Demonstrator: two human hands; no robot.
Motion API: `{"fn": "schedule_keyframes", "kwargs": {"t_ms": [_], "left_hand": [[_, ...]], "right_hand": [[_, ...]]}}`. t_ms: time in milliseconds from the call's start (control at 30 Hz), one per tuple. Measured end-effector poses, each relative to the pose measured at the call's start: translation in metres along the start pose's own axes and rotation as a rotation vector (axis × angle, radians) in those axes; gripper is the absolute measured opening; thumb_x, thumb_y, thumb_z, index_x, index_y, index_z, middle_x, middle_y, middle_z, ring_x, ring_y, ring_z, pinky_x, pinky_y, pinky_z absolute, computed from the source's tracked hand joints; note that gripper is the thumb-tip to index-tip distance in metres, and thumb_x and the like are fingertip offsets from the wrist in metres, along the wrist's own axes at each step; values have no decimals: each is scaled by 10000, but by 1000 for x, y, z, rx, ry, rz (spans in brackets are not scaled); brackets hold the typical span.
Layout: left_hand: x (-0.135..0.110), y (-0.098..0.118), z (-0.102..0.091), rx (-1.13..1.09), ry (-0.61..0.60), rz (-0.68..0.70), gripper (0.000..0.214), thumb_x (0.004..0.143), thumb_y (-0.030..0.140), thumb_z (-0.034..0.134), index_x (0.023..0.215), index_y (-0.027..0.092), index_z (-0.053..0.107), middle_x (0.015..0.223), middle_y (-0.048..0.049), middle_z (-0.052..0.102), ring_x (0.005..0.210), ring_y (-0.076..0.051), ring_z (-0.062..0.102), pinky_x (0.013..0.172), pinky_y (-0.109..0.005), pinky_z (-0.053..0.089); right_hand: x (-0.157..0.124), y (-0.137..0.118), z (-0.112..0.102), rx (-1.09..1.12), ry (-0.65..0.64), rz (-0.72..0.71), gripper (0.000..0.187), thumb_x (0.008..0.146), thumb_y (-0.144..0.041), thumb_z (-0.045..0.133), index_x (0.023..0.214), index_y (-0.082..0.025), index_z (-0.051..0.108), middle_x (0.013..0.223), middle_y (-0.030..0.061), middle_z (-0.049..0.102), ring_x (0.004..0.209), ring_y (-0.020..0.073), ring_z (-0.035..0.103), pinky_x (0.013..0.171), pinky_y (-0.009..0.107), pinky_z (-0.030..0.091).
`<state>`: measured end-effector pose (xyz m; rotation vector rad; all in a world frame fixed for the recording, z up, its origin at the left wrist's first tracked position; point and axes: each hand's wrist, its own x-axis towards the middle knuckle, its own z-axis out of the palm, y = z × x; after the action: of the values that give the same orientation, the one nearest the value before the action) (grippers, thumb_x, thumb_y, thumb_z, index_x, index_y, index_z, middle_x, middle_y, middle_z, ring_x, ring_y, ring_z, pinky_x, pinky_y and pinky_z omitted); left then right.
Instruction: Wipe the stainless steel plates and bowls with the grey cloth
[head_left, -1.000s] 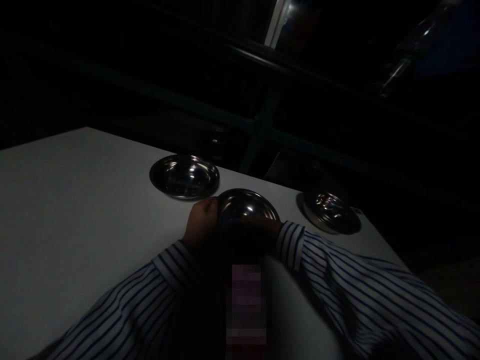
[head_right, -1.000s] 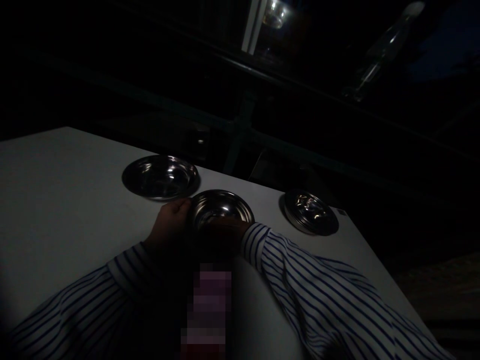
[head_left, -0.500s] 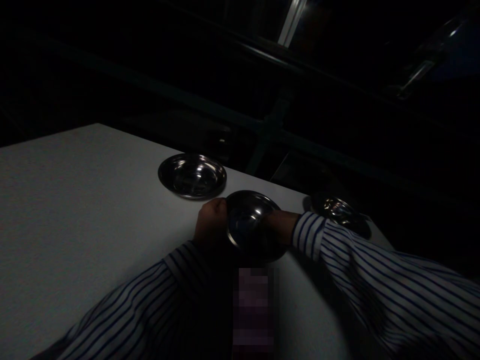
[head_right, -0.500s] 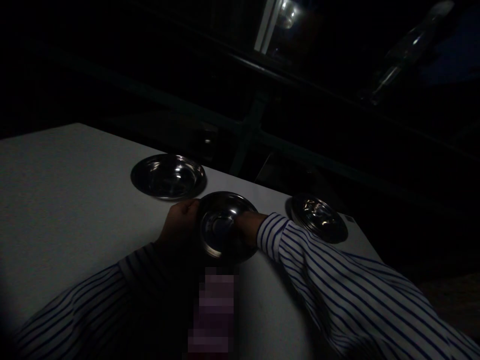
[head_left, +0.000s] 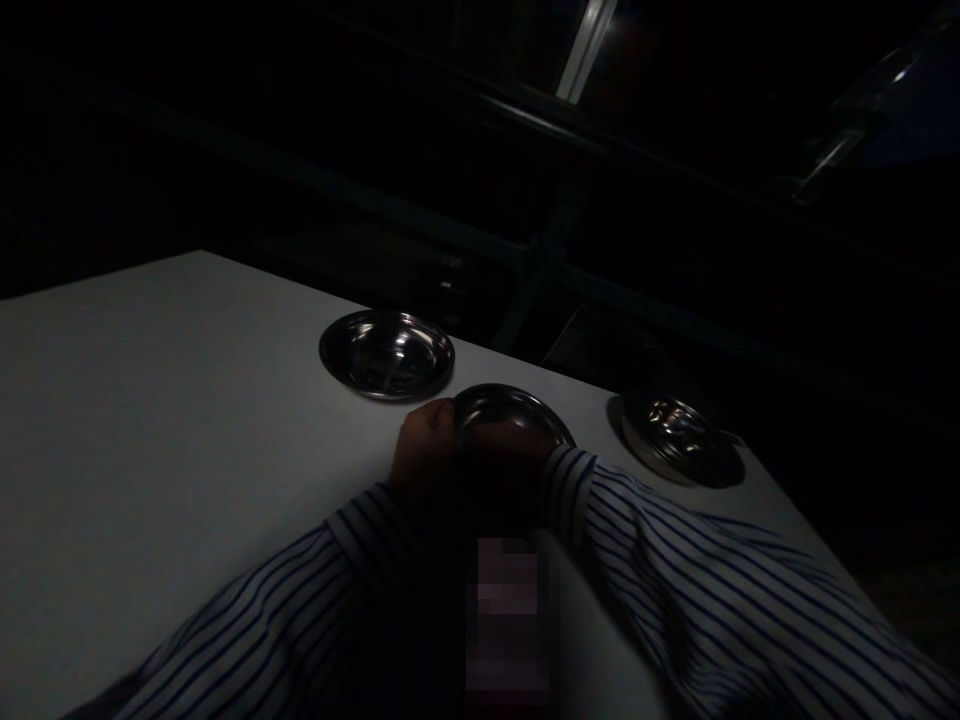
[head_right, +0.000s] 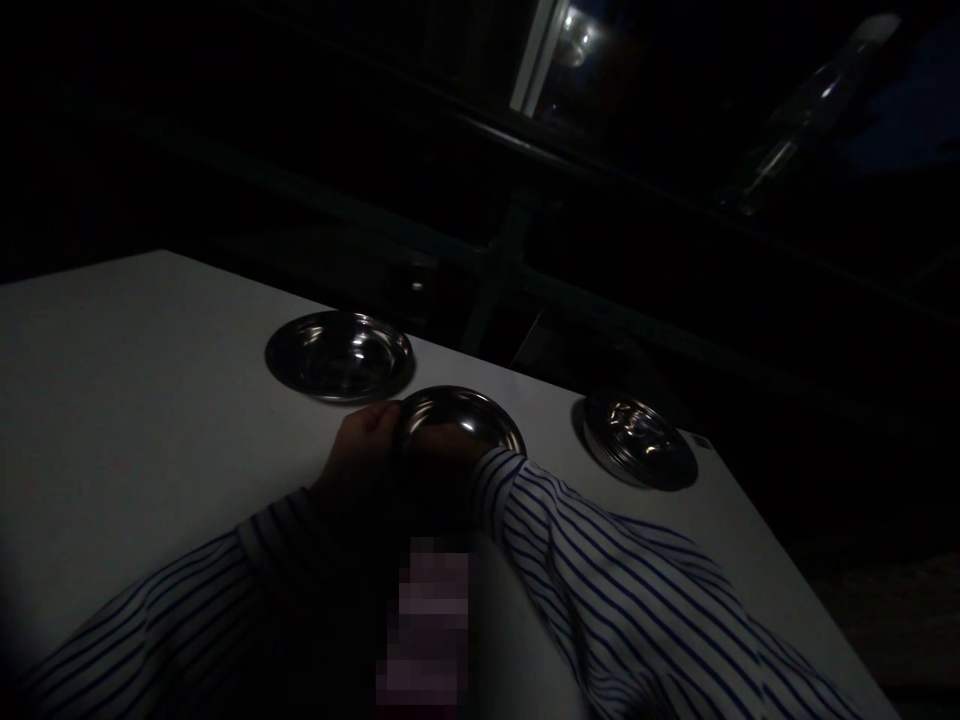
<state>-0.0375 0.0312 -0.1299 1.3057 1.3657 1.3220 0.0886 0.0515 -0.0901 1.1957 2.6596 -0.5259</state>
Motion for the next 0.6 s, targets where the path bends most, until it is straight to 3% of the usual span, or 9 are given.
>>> {"fn": "schedule_keyframes", "kwargs": {"t_ms": [167, 400, 600], "left_hand": [[0, 0, -1, -97, -36, -22, 260, 783, 319, 411, 668, 165, 586, 617, -3, 601, 599, -152, 549, 561, -252, 422], [1, -4, 1, -53, -47, -8, 281, 789, 338, 407, 684, 162, 598, 597, -5, 601, 582, -150, 543, 533, -250, 407], [0, 1, 0, -4, 16, -10, 267, 781, 317, 415, 649, 164, 590, 609, -15, 607, 604, -161, 554, 556, -258, 405]], "right_hand": [[5, 11, -17, -120, 46, 27, 267, 807, -113, 507, 1039, -128, 638, 1122, 101, 605, 1062, 204, 533, 916, 288, 367], [-4, 32, -15, -207, 94, 148, 239, 774, -119, 523, 965, -62, 656, 1044, 199, 606, 1011, 293, 550, 855, 376, 393], [8, 9, -9, -78, 15, 30, 216, 770, -102, 544, 942, -140, 668, 1053, 82, 639, 990, 194, 573, 864, 285, 408]]}}
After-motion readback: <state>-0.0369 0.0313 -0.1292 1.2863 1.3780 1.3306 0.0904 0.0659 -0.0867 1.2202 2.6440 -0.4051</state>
